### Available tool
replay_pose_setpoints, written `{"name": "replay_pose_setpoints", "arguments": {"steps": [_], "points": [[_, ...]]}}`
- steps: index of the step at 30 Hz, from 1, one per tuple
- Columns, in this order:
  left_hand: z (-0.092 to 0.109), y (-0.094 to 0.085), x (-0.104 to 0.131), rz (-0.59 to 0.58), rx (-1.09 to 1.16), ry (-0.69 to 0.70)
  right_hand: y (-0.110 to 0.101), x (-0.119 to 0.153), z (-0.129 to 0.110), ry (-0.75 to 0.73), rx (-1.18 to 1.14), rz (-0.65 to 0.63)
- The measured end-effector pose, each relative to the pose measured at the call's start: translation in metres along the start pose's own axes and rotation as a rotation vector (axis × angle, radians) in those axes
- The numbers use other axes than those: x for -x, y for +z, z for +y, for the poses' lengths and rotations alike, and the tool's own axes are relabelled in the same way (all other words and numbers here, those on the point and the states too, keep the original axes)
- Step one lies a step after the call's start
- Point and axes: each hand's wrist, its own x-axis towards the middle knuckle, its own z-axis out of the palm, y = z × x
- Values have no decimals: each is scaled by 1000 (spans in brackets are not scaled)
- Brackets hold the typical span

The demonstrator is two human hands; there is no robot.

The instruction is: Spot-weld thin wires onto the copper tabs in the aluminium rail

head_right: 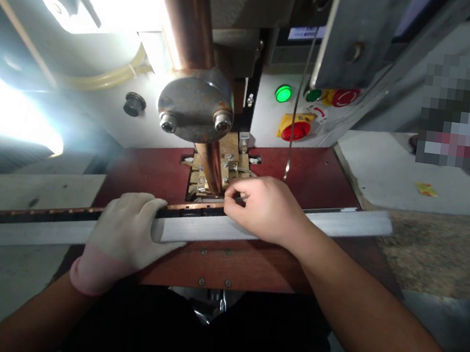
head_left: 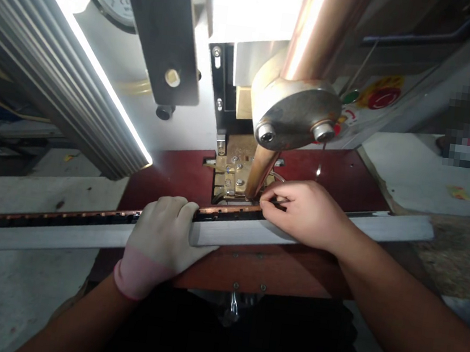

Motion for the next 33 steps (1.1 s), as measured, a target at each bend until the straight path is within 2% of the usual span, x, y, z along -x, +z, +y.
{"name": "replay_pose_setpoints", "arguments": {"steps": [5,14,24,33], "points": [[0,1,-1,-17,-4,-7,-2,-2,7,-4,-117,2],[2,-2,0,-52,-7,-34,-6,-1,-1,-32,-232,-140],[2,0,1,-47,-20,-39,7,-1,-6,28,190,-25],[2,2,1,-37,-31,-35,8,0,-7,16,249,2]]}}
